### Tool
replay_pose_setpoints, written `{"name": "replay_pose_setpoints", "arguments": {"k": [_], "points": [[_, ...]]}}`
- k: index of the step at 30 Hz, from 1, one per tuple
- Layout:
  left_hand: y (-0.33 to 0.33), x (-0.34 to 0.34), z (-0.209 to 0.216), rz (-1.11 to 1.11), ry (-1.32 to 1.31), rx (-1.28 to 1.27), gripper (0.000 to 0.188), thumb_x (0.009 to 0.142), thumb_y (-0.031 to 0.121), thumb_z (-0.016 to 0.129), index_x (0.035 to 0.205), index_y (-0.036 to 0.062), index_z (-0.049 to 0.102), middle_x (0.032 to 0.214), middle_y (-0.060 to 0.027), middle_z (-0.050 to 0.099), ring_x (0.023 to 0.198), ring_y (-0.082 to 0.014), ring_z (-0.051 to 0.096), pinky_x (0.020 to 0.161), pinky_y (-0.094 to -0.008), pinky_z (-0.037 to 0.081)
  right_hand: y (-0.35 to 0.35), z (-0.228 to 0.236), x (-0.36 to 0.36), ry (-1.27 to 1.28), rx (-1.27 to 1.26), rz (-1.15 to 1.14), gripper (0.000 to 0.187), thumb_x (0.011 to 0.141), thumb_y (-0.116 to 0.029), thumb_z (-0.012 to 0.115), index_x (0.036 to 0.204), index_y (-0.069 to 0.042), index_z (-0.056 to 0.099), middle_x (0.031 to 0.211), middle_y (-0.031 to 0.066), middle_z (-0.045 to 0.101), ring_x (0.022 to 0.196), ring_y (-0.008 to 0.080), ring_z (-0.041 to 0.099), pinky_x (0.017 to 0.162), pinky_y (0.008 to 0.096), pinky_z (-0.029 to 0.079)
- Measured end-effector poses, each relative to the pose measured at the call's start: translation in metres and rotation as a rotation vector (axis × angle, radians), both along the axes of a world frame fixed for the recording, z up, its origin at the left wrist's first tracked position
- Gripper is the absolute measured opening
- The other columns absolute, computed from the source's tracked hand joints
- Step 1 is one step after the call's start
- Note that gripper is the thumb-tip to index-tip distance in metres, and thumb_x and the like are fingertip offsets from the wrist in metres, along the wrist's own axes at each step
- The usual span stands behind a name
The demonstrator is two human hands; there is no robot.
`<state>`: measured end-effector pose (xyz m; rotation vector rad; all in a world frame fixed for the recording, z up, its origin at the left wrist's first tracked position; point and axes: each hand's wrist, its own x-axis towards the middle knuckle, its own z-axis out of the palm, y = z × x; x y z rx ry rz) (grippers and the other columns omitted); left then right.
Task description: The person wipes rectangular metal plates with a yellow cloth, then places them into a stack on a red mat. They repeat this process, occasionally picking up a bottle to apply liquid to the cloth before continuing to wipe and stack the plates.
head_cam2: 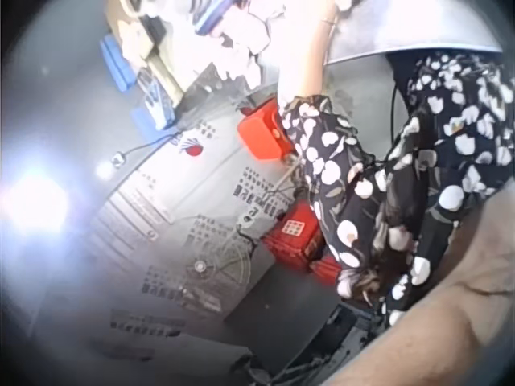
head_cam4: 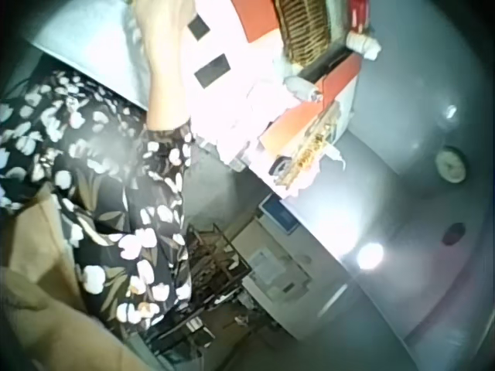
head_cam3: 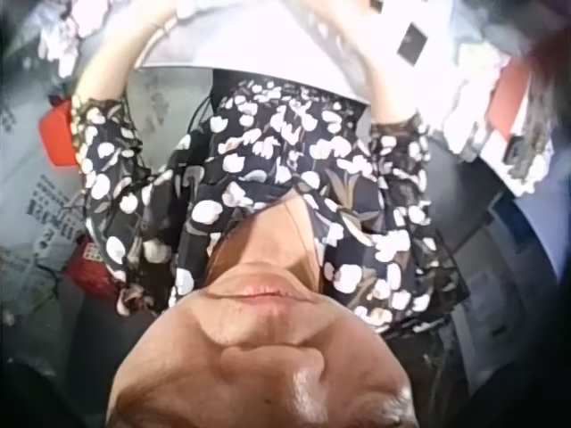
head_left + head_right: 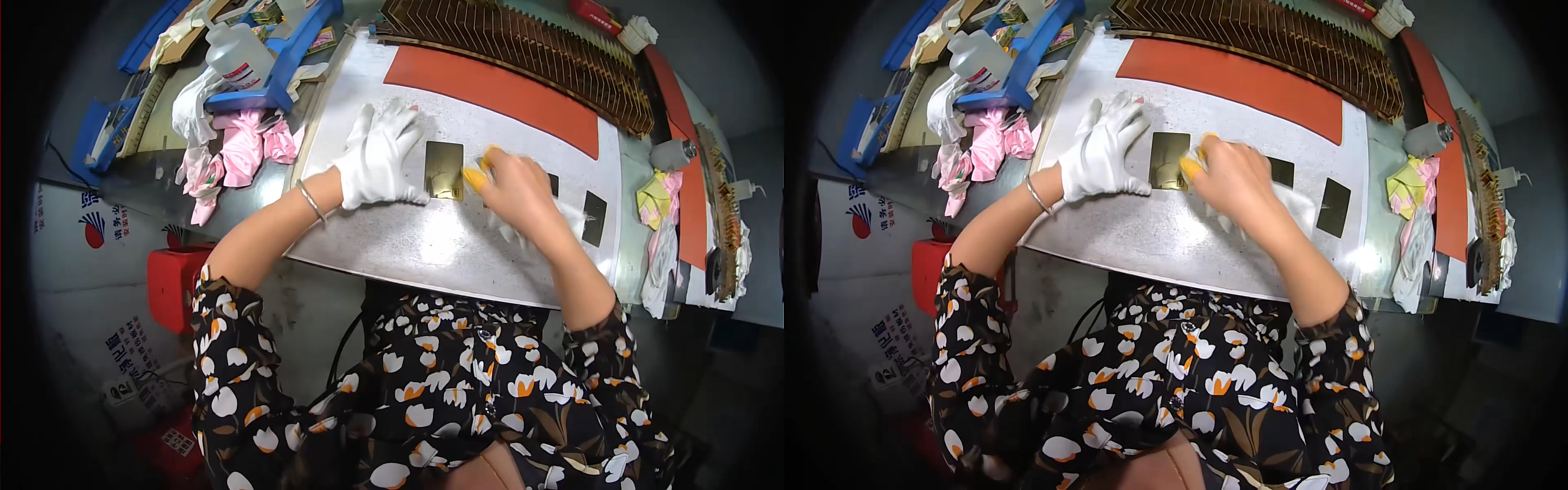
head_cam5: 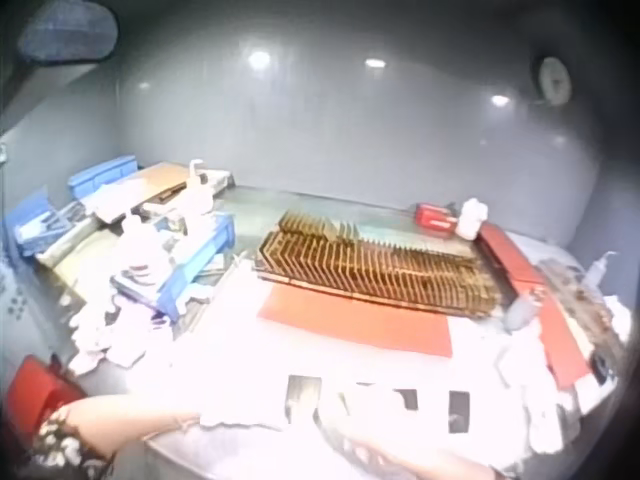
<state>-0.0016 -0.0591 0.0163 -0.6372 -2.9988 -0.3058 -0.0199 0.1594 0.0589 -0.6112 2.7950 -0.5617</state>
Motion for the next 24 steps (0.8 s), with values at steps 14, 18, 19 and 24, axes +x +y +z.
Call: {"name": "replay_pose_setpoints", "arguments": {"k": [14,18,19,24], "points": [[0.006,0.000,-0.021,0.030,0.042,0.007,0.098,0.058,0.060,0.071,0.134,0.0060,0.040,0.145,-0.0126,0.026,0.137,-0.0367,0.016,0.104,-0.0633,0.013,-0.057,-0.060,-0.037,0.080,0.036,-0.018,0.023,0.073,-0.017,0.061,0.079,0.005,0.060,0.075,0.0259,0.063,0.073,0.0397,0.063,0.068,0.0465,0.050],[0.005,-0.004,-0.025,-0.026,0.046,-0.005,0.097,0.059,0.059,0.070,0.136,0.0084,0.038,0.146,-0.0098,0.025,0.137,-0.0363,0.016,0.104,-0.0636,0.013,-0.052,-0.053,-0.011,0.064,0.020,-0.015,0.025,0.076,-0.020,0.061,0.078,0.005,0.058,0.071,0.0250,0.062,0.069,0.0399,0.063,0.064,0.0467,0.050],[0.004,-0.004,-0.025,-0.039,0.042,-0.029,0.098,0.059,0.059,0.070,0.136,0.0079,0.037,0.146,-0.0101,0.025,0.137,-0.0362,0.016,0.104,-0.0636,0.013,-0.051,-0.053,-0.004,0.068,0.015,-0.018,0.025,0.076,-0.020,0.062,0.078,0.005,0.058,0.070,0.0249,0.062,0.069,0.0398,0.063,0.064,0.0468,0.050],[-0.001,-0.011,-0.018,-0.142,-0.019,-0.151,0.100,0.058,0.059,0.069,0.135,0.0030,0.038,0.147,-0.0120,0.023,0.138,-0.0354,0.014,0.104,-0.0634,0.011,-0.043,-0.056,0.019,0.057,0.011,-0.008,0.030,0.078,-0.025,0.062,0.078,0.004,0.057,0.065,0.0235,0.061,0.065,0.0396,0.062,0.061,0.0473,0.048]]}}
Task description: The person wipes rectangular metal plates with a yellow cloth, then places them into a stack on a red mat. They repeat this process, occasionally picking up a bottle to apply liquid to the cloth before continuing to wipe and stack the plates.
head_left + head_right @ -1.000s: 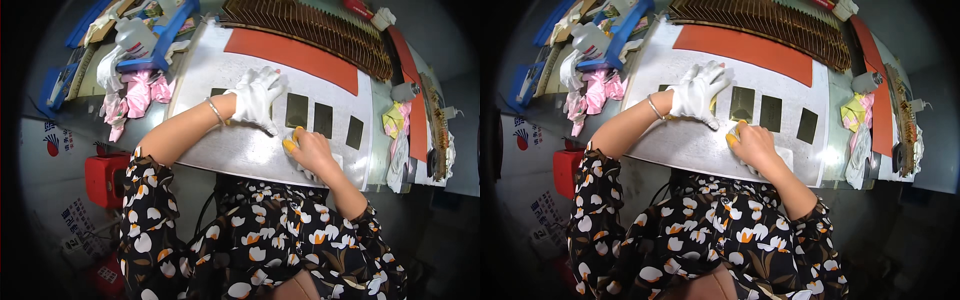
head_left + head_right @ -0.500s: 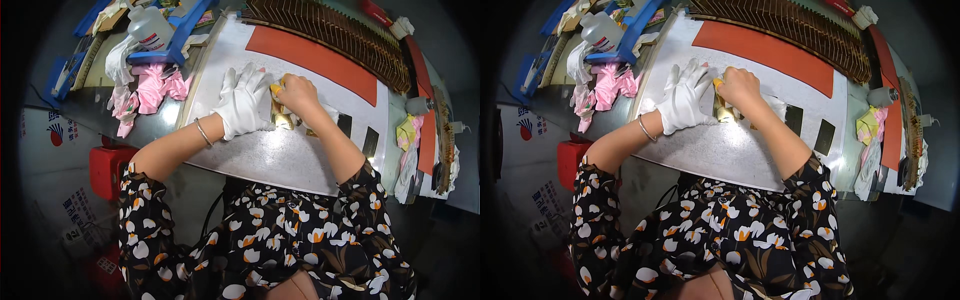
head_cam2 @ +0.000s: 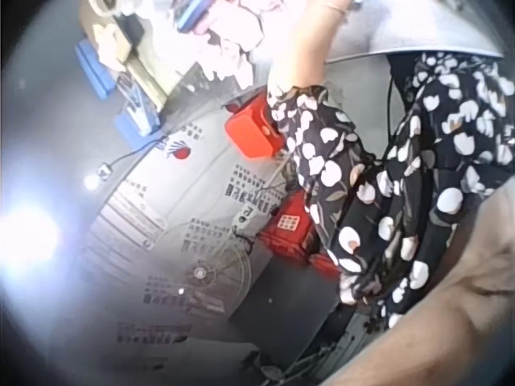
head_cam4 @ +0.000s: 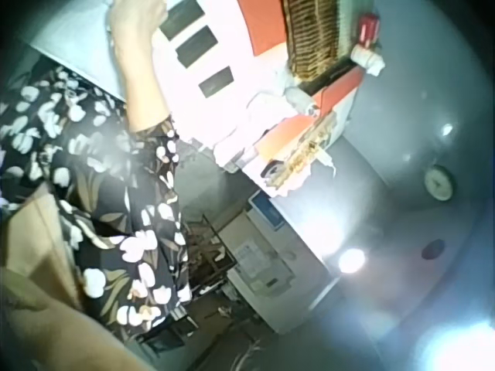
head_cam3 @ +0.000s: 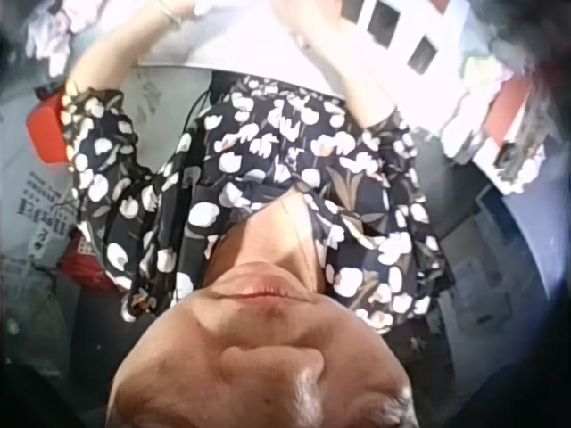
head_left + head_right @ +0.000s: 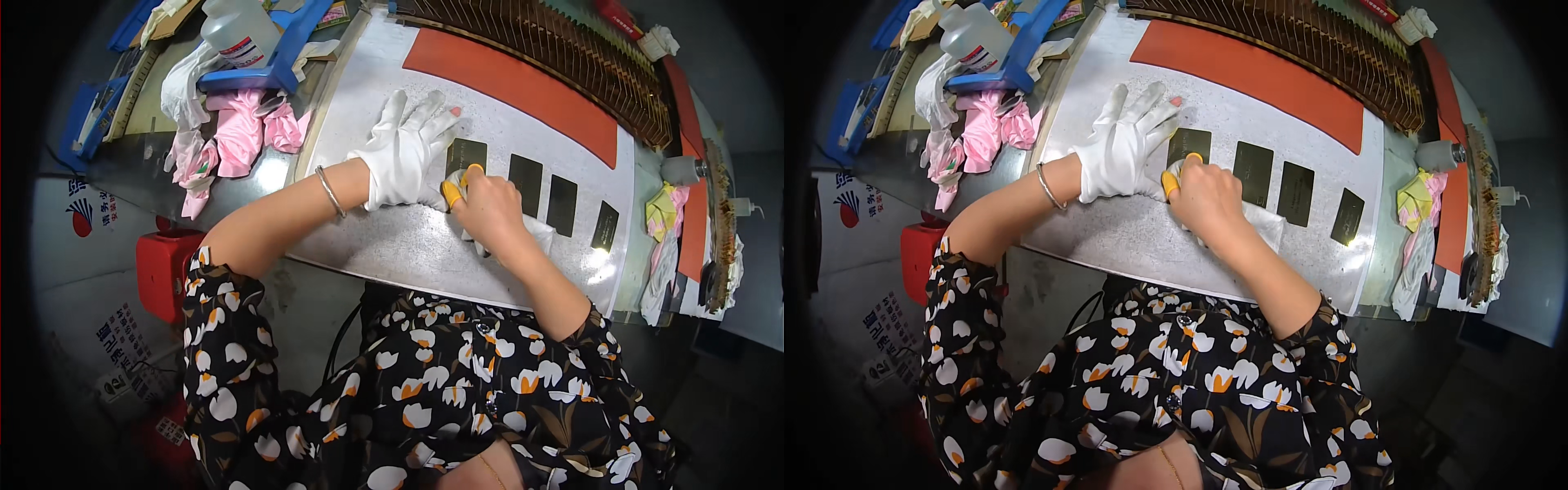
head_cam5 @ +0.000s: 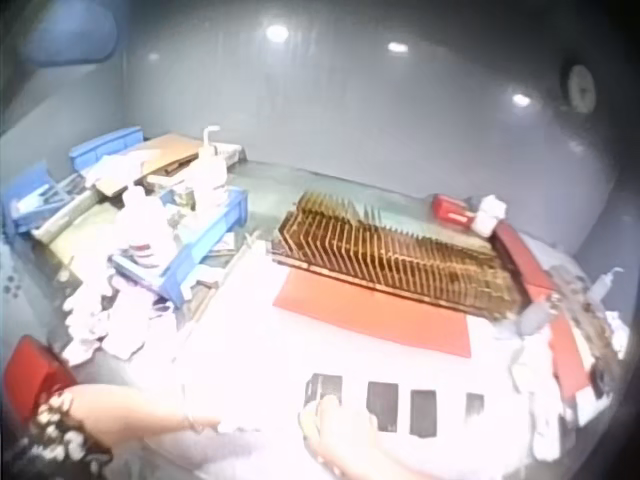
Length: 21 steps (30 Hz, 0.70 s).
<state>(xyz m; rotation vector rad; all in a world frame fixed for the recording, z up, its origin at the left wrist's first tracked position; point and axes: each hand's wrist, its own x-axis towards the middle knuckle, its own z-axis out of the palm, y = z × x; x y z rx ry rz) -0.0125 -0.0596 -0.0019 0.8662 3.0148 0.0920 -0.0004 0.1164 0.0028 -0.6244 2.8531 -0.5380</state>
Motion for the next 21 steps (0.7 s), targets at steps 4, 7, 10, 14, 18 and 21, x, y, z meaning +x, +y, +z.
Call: {"name": "replay_pose_setpoints", "arguments": {"k": [4,7,10,14,18,21], "points": [[-0.007,-0.004,0.020,-0.019,-0.128,-0.027,0.104,0.061,0.066,0.065,0.138,0.0038,0.034,0.148,-0.0169,0.019,0.139,-0.0358,0.009,0.109,-0.0570,0.009,0.007,0.009,0.022,-0.104,0.058,0.056,0.029,0.078,-0.023,0.061,0.079,0.006,0.057,0.067,0.0253,0.061,0.067,0.0405,0.063,0.064,0.0470,0.050],[-0.035,-0.002,0.017,0.031,-0.120,0.099,0.108,0.054,0.063,0.072,0.137,0.0049,0.033,0.145,-0.0191,0.025,0.137,-0.0386,0.015,0.109,-0.0539,0.013,0.014,0.020,0.030,-0.125,0.052,0.120,0.030,0.079,-0.028,0.061,0.080,0.002,0.058,0.066,0.0238,0.062,0.066,0.0394,0.063,0.065,0.0478,0.049],[-0.068,0.017,0.016,0.045,-0.040,0.176,0.110,0.053,0.066,0.071,0.134,0.0023,0.035,0.141,-0.0208,0.030,0.134,-0.0402,0.020,0.108,-0.0536,0.017,0.003,0.037,0.016,0.012,0.047,0.160,0.033,0.079,-0.033,0.060,0.082,0.000,0.059,0.065,0.0207,0.062,0.064,0.0376,0.062,0.063,0.0467,0.048],[-0.090,0.032,-0.008,0.041,0.125,0.222,0.110,0.053,0.069,0.069,0.135,0.0034,0.035,0.137,-0.0194,0.035,0.132,-0.0407,0.024,0.107,-0.0538,0.019,-0.050,0.031,-0.031,0.011,-0.083,0.176,0.030,0.076,-0.028,0.062,0.078,0.002,0.060,0.070,0.0219,0.062,0.069,0.0376,0.063,0.065,0.0460,0.048],[-0.086,0.032,-0.010,0.110,0.116,0.187,0.109,0.056,0.071,0.065,0.136,0.0028,0.034,0.139,-0.0190,0.033,0.134,-0.0405,0.021,0.107,-0.0539,0.016,-0.087,0.006,-0.057,0.004,-0.061,0.168,0.026,0.075,-0.024,0.061,0.077,0.002,0.062,0.076,0.0216,0.064,0.073,0.0378,0.063,0.066,0.0449,0.049],[-0.086,0.032,-0.012,0.120,0.064,0.166,0.107,0.061,0.076,0.057,0.136,0.0034,0.036,0.142,-0.0194,0.030,0.135,-0.0418,0.018,0.107,-0.0552,0.015,-0.094,0.002,-0.053,0.027,-0.012,0.143,0.026,0.075,-0.023,0.061,0.079,0.002,0.063,0.077,0.0225,0.064,0.075,0.0378,0.064,0.068,0.0454,0.050]]}}
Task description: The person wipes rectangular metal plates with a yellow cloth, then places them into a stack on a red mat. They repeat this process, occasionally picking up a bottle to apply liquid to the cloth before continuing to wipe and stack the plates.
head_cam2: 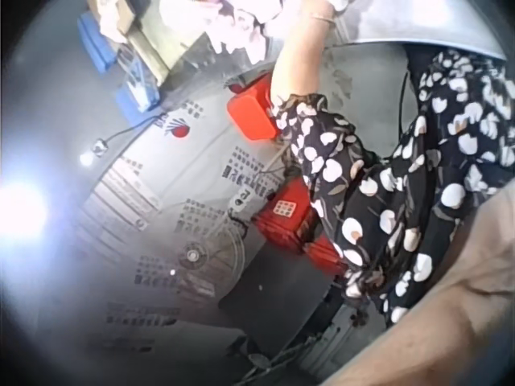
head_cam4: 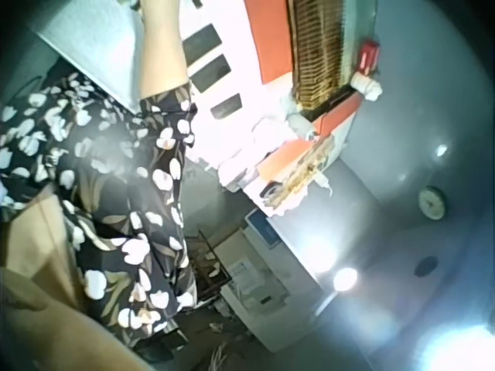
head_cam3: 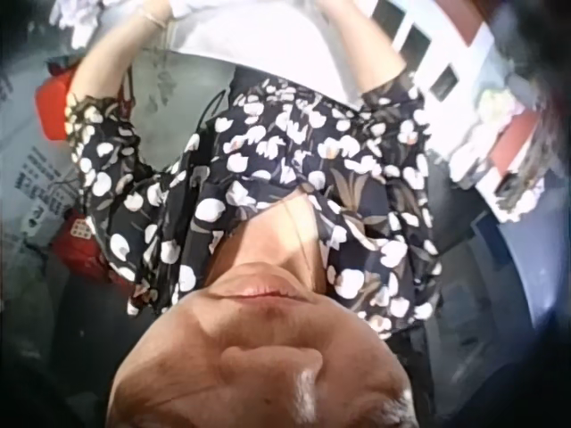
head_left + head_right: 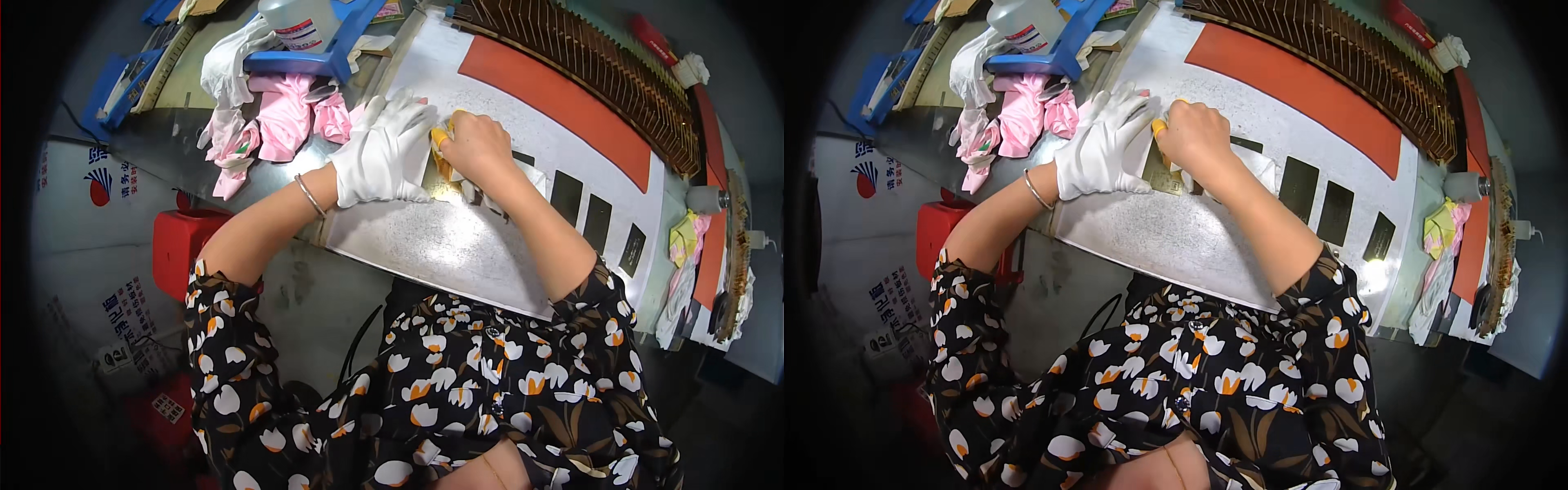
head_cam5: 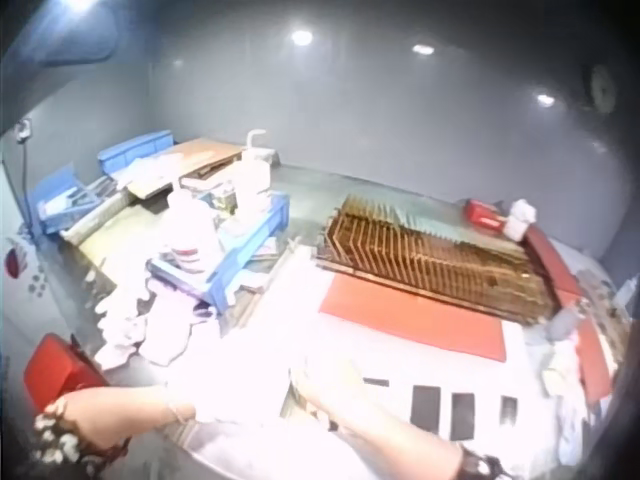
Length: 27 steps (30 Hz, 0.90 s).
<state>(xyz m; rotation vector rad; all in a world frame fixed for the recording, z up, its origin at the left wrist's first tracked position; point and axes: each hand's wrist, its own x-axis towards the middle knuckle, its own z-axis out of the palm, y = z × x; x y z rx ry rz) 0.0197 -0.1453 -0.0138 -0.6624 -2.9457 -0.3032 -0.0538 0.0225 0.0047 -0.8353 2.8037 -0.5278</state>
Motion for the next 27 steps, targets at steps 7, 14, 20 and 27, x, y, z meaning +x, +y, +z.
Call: {"name": "replay_pose_setpoints", "arguments": {"k": [7,14,20,27], "points": [[0.000,-0.009,0.000,-0.106,0.045,-0.046,0.105,0.064,0.078,0.050,0.139,0.0070,0.033,0.143,-0.0176,0.029,0.135,-0.0398,0.020,0.105,-0.0566,0.015,0.003,0.000,0.032,-0.037,-0.025,-0.022,0.028,0.077,-0.023,0.060,0.080,0.005,0.060,0.073,0.0241,0.063,0.071,0.0391,0.063,0.066,0.0463,0.050],[-0.002,-0.014,0.011,-0.162,-0.065,-0.100,0.117,0.052,0.075,0.062,0.139,0.0035,0.030,0.143,-0.0177,0.029,0.136,-0.0395,0.017,0.107,-0.0546,0.014,0.015,-0.002,0.063,-0.065,-0.075,0.076,0.027,0.080,-0.022,0.058,0.077,0.005,0.056,0.067,0.0250,0.061,0.065,0.0395,0.063,0.061,0.0470,0.050],[-0.002,-0.018,0.032,-0.180,-0.168,-0.205,0.112,0.049,0.066,0.071,0.133,0.0008,0.039,0.141,-0.0179,0.032,0.136,-0.0354,0.020,0.109,-0.0500,0.017,0.028,-0.004,0.089,-0.116,-0.071,0.112,0.026,0.080,-0.021,0.058,0.078,0.005,0.056,0.065,0.0236,0.061,0.062,0.0393,0.062,0.059,0.0468,0.049],[0.029,-0.013,0.018,-0.095,-0.040,0.102,0.093,0.047,0.051,0.078,0.119,0.0015,0.047,0.119,-0.0161,0.048,0.112,-0.0335,0.046,0.096,-0.0448,0.035,0.107,0.031,0.115,-0.356,-0.076,0.150,0.026,0.080,-0.027,0.058,0.084,-0.001,0.058,0.064,0.0210,0.061,0.064,0.0389,0.061,0.064,0.0467,0.047]]}}
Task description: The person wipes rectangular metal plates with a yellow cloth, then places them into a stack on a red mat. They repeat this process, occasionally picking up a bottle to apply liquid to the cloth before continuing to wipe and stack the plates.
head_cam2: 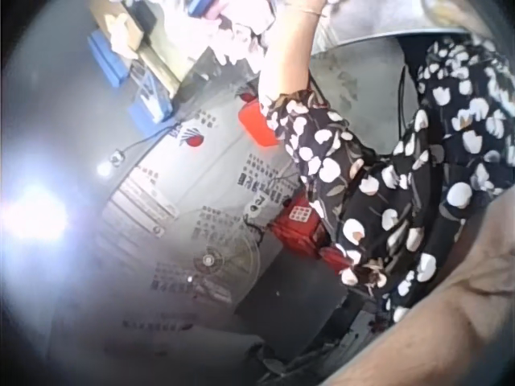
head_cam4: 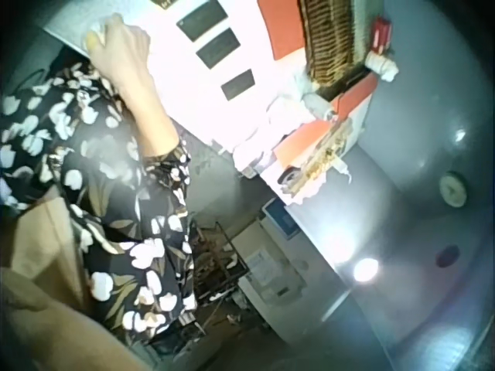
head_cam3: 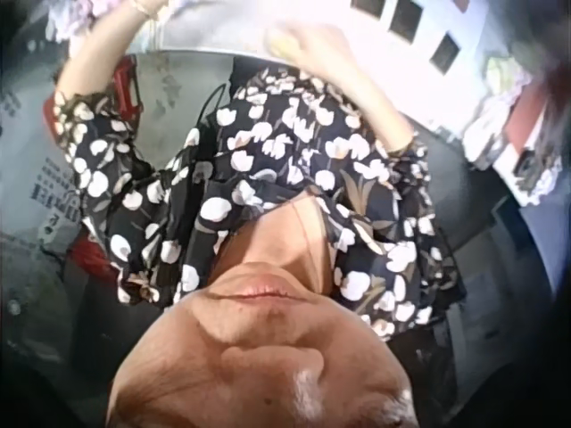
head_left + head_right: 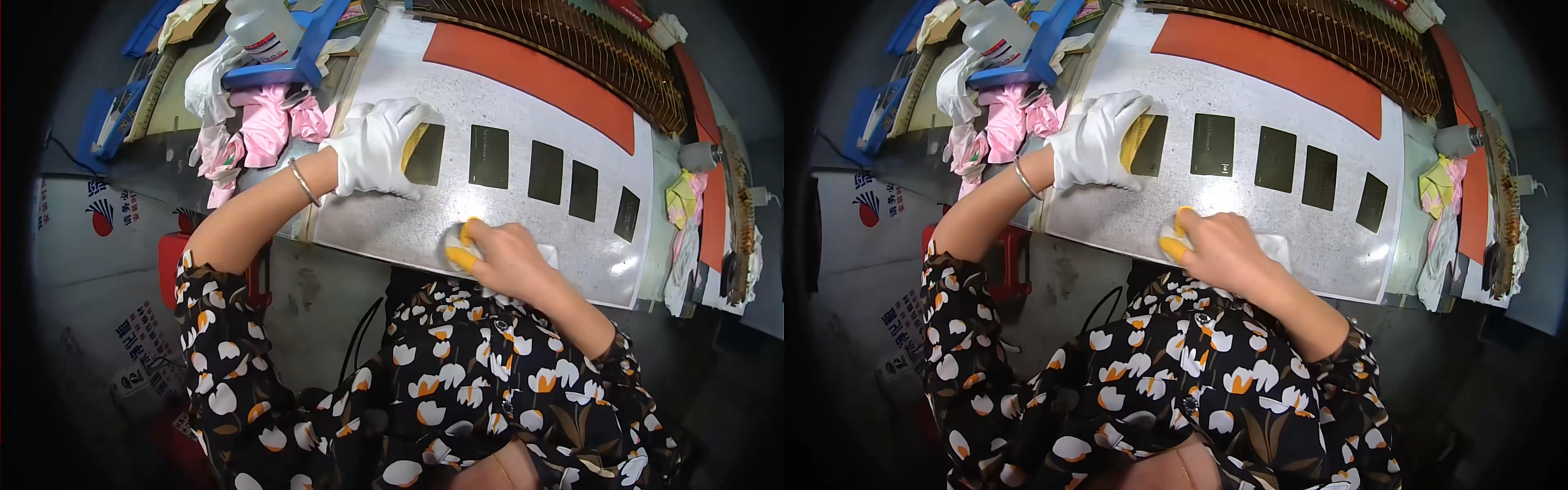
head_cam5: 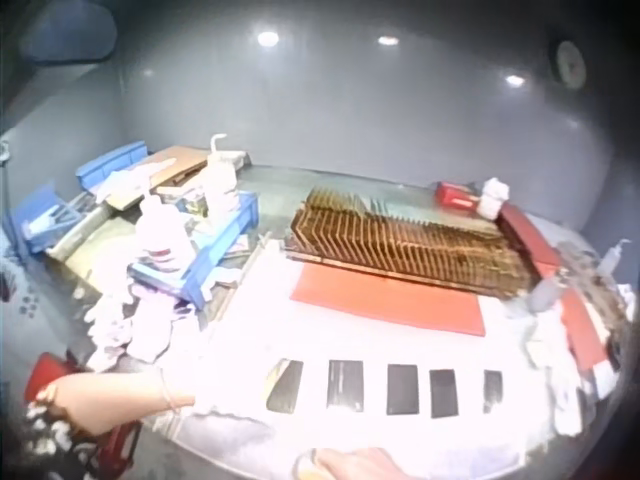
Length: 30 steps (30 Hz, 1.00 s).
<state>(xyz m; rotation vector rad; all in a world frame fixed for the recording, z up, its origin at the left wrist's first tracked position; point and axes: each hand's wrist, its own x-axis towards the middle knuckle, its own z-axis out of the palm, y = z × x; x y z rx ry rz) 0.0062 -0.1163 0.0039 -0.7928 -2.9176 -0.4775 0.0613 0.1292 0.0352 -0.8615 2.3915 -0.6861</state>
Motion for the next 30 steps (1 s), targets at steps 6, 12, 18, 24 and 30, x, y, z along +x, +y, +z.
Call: {"name": "replay_pose_setpoints", "arguments": {"k": [6,12,18,24,30], "points": [[0.019,-0.007,0.015,-0.015,-0.057,-0.077,0.076,0.051,0.041,0.076,0.115,0.0071,0.050,0.113,-0.0136,0.050,0.107,-0.0311,0.048,0.091,-0.0408,0.038,0.096,-0.012,0.007,0.062,-0.065,-0.318,0.026,0.078,-0.026,0.064,0.085,-0.002,0.057,0.062,0.0204,0.058,0.059,0.0369,0.058,0.055,0.0423,0.044],[0.025,-0.006,0.019,0.134,-0.035,-0.165,0.069,0.050,0.034,0.075,0.107,0.0048,0.050,0.099,-0.0151,0.052,0.095,-0.0329,0.051,0.086,-0.0392,0.040,0.137,-0.021,0.017,0.051,-0.204,-0.488,0.025,0.078,-0.025,0.066,0.083,-0.002,0.057,0.064,0.0205,0.057,0.057,0.0383,0.057,0.053,0.0415,0.043],[0.043,0.004,0.042,0.114,-0.072,-0.310,0.070,0.052,0.040,0.074,0.108,0.0021,0.052,0.096,-0.0175,0.058,0.088,-0.0335,0.058,0.077,-0.0410,0.046,0.173,-0.028,0.025,0.041,-0.341,-0.547,0.020,0.078,-0.018,0.067,0.083,-0.002,0.056,0.062,0.0149,0.057,0.053,0.0259,0.057,0.052,0.0328,0.044],[0.064,-0.021,0.087,0.075,-0.094,-0.233,0.081,0.053,0.040,0.076,0.118,-0.0007,0.048,0.099,-0.0182,0.057,0.091,-0.0355,0.056,0.080,-0.0398,0.045,0.210,-0.039,0.036,0.062,-0.547,-0.733,0.013,0.081,-0.011,0.065,0.080,-0.002,0.056,0.061,0.0051,0.057,0.052,0.0094,0.054,0.049,0.0251,0.041],[0.114,-0.202,0.157,0.151,0.213,-0.158,0.084,0.062,0.033,0.073,0.131,0.0025,0.037,0.116,-0.0194,0.052,0.104,-0.0348,0.053,0.089,-0.0375,0.045,0.236,-0.049,0.034,0.106,-0.754,-0.928,0.016,0.083,-0.015,0.064,0.081,-0.003,0.055,0.062,-0.0001,0.055,0.053,0.0060,0.048,0.049,0.0223,0.039]]}}
